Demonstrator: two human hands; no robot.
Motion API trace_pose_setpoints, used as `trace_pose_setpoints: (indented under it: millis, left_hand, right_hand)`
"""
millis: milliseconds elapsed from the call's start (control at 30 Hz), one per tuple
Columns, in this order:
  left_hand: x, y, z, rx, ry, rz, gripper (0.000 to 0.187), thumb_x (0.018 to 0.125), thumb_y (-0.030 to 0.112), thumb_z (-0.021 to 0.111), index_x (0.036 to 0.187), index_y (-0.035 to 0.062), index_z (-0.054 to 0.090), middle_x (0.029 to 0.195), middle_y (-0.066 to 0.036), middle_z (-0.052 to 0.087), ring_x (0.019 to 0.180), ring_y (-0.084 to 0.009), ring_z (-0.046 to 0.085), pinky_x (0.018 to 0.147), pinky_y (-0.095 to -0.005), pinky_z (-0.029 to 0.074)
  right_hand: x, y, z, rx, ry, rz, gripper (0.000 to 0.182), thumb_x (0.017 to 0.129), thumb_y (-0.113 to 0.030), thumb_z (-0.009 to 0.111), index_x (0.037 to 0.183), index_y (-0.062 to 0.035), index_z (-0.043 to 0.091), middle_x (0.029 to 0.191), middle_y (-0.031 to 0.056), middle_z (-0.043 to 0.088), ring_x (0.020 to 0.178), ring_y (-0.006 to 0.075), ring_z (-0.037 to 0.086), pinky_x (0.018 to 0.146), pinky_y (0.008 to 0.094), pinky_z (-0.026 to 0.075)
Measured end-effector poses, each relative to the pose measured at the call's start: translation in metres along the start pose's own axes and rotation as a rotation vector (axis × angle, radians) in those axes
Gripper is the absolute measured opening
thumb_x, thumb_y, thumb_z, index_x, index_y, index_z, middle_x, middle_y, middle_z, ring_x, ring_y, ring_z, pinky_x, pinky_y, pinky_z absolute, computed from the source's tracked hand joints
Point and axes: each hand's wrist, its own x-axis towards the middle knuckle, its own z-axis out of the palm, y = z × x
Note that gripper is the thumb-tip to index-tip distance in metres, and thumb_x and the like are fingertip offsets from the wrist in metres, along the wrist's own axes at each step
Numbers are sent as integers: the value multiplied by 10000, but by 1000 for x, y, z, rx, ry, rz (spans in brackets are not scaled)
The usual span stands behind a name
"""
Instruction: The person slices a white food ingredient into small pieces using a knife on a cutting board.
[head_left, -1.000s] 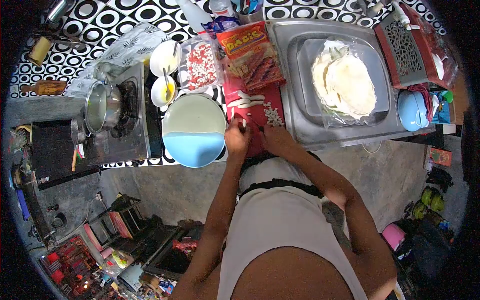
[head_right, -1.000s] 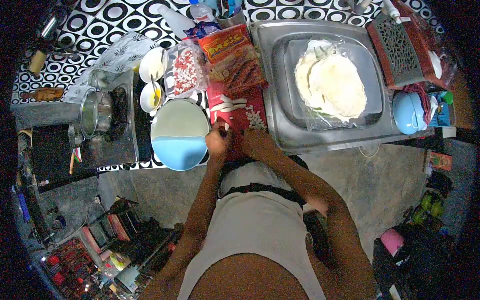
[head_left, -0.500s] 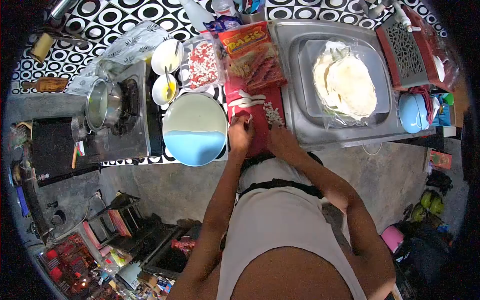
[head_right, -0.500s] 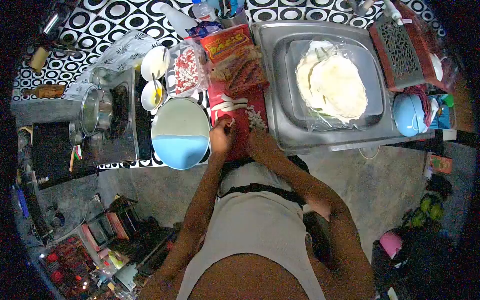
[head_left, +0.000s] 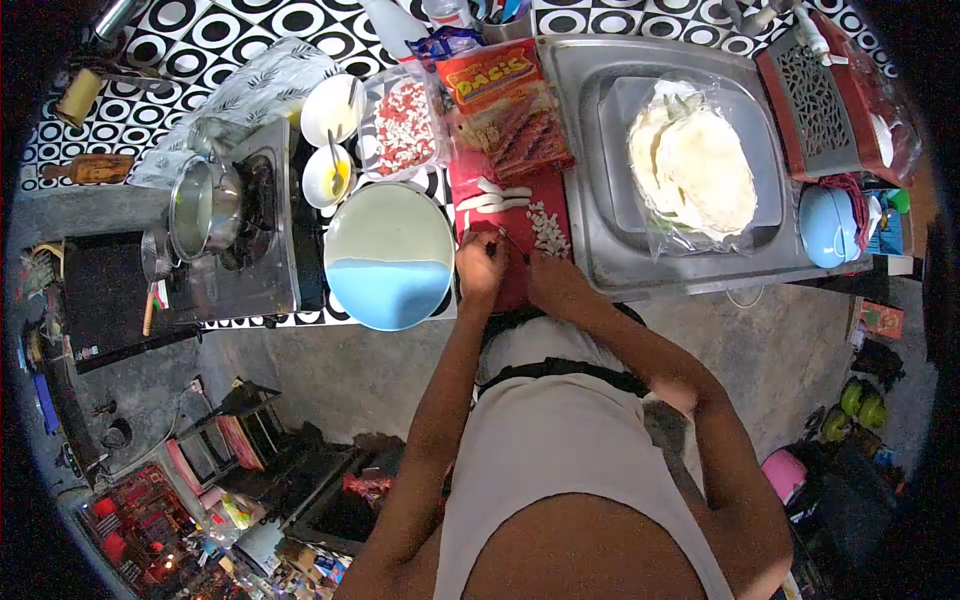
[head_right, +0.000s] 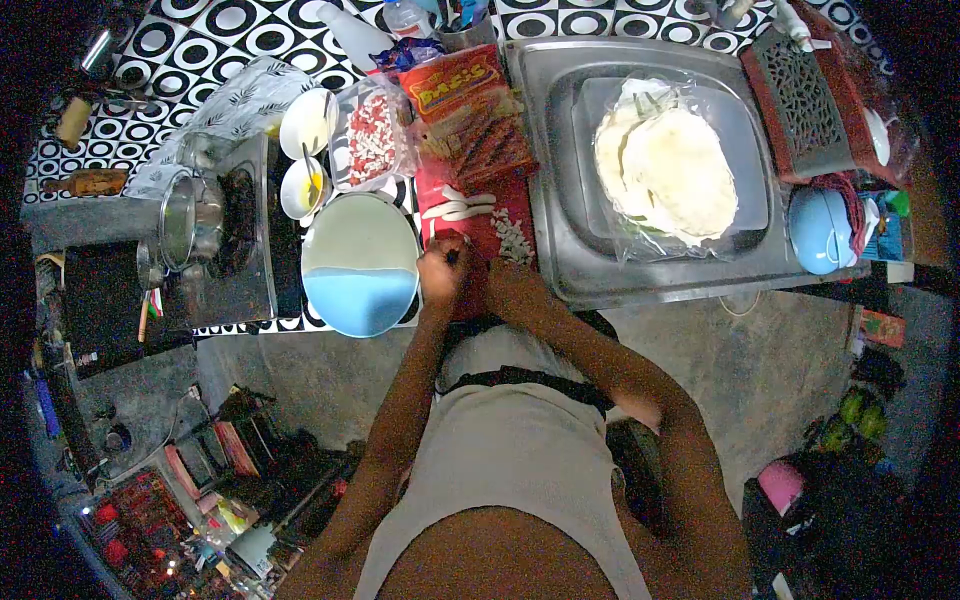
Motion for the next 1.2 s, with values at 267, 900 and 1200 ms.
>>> trace_pose_setpoints:
  millis: [267, 900, 1200]
  left_hand:
    - [0, -6, 8, 20, 13, -86, 174, 772, 217, 631, 765, 43, 641, 775, -160, 620, 710, -328, 612, 634, -386, 480]
    - [2, 2, -3, 71, 72, -63, 155, 777, 164, 603, 784, 9, 608, 739, -195, 591, 659, -351, 581, 618, -416, 464]
    - [-8, 7, -6, -8, 27, -45, 172, 744, 147, 619, 871, 30, 618, 752, -186, 593, 672, -340, 592, 626, -412, 474]
  right_hand:
    - [8, -3, -7, -41, -116, 32, 256, 777, -91, 465, 973, 73, 460, 868, 281, 603, 841, 405, 608, 731, 471, 488]
    - [-15, -7, -27, -113, -130, 110, 272, 780, -178, 500, 957, 20, 557, 892, 227, 628, 844, 370, 627, 732, 463, 499]
    - [-18, -8, -36, -96, -107, 92, 264, 771, -168, 523, 942, 32, 538, 843, 222, 629, 800, 376, 624, 713, 480, 491]
